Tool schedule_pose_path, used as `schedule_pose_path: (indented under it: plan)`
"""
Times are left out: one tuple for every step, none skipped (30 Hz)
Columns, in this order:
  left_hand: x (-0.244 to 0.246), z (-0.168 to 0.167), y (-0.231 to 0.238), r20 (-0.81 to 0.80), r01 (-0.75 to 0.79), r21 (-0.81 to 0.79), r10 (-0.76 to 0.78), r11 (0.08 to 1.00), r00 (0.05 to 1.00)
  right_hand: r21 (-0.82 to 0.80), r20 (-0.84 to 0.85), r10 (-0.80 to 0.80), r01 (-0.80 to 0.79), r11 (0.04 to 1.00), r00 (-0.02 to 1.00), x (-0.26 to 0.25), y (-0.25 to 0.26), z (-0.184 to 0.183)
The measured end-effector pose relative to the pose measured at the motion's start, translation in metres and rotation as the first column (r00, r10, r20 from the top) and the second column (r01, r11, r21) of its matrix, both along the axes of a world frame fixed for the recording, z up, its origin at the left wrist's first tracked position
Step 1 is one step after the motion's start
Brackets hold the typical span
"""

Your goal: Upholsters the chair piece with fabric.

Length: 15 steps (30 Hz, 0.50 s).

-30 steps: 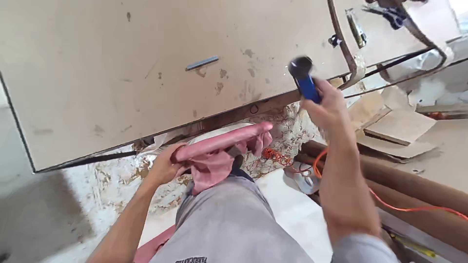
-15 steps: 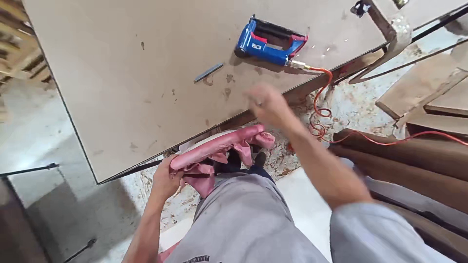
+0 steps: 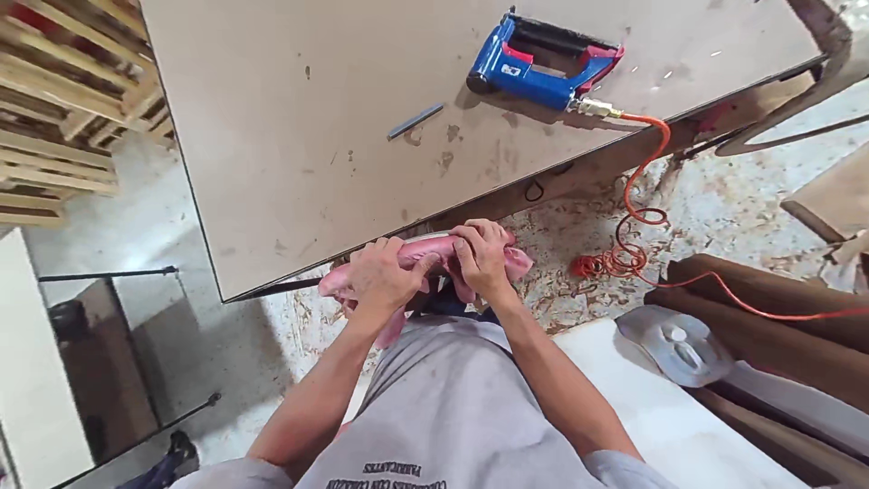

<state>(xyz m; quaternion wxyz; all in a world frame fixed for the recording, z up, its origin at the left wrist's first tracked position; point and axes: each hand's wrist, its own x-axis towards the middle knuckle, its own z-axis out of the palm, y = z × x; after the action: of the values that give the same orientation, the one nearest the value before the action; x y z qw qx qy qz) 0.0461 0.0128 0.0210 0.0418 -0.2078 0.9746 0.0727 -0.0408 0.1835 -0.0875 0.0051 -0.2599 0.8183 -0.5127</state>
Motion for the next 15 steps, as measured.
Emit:
schedule_pose_path:
  plan:
    - [0.0,-0.003,0.002,-0.038,0.018,-0.003,-0.018,1.0,0.999,-0.014,-0.003,-0.004,0.004,1.0,1.0,-0.002,0.003,-0.001]
    - [0.001,-0.006,0.004,-0.075,0.049,-0.007,-0.05,0.999,0.996,-0.027,-0.004,-0.005,0.005,1.0,1.0,-0.005,0.006,-0.003]
    - [0.001,-0.009,0.005,-0.106,0.087,-0.019,-0.089,0.996,0.99,-0.04,-0.006,-0.009,0.009,0.999,1.0,-0.007,0.009,-0.004]
    - [0.002,-0.012,0.007,-0.13,0.123,-0.04,-0.127,0.992,0.983,-0.051,-0.006,-0.01,0.01,0.999,1.0,-0.01,0.012,-0.005]
    - [0.002,-0.014,0.008,-0.141,0.149,-0.059,-0.156,0.987,0.978,-0.059,-0.005,-0.008,0.007,0.998,1.0,-0.012,0.014,-0.006]
    - [0.0,-0.014,0.009,-0.144,0.169,-0.07,-0.178,0.983,0.974,-0.064,-0.003,-0.006,0.005,0.998,1.0,-0.015,0.015,-0.006]
    - [-0.001,-0.014,0.009,-0.144,0.188,-0.073,-0.197,0.979,0.97,-0.066,-0.001,-0.001,0.001,0.998,1.0,-0.017,0.016,-0.006]
    - [-0.003,-0.013,0.009,-0.137,0.207,-0.064,-0.214,0.976,0.967,-0.07,-0.001,0.003,-0.004,0.998,1.0,-0.02,0.017,-0.006]
    - [-0.005,-0.011,0.008,-0.126,0.221,-0.054,-0.227,0.974,0.966,-0.071,-0.001,0.01,-0.01,0.997,1.0,-0.022,0.017,-0.007]
    - [-0.007,-0.011,0.007,-0.12,0.232,-0.048,-0.236,0.972,0.964,-0.072,-0.001,0.015,-0.015,0.997,1.0,-0.024,0.016,-0.007]
    - [-0.009,-0.011,0.006,-0.117,0.238,-0.049,-0.243,0.97,0.963,-0.074,-0.001,0.019,-0.019,0.997,1.0,-0.027,0.016,-0.007]
    - [-0.01,-0.011,0.006,-0.114,0.241,-0.049,-0.245,0.969,0.963,-0.074,0.002,0.022,-0.022,0.997,1.0,-0.029,0.015,-0.007]
    - [-0.011,-0.011,0.006,-0.115,0.243,-0.05,-0.247,0.969,0.962,-0.075,0.005,0.023,-0.023,0.997,1.0,-0.03,0.015,-0.007]
    - [-0.013,-0.011,0.005,-0.112,0.245,-0.046,-0.249,0.968,0.962,-0.074,0.006,0.021,-0.021,0.997,1.0,-0.032,0.014,-0.006]
    - [-0.014,-0.01,0.005,-0.096,0.244,-0.031,-0.246,0.969,0.964,-0.072,0.011,0.02,-0.02,0.997,1.0,-0.032,0.014,-0.006]
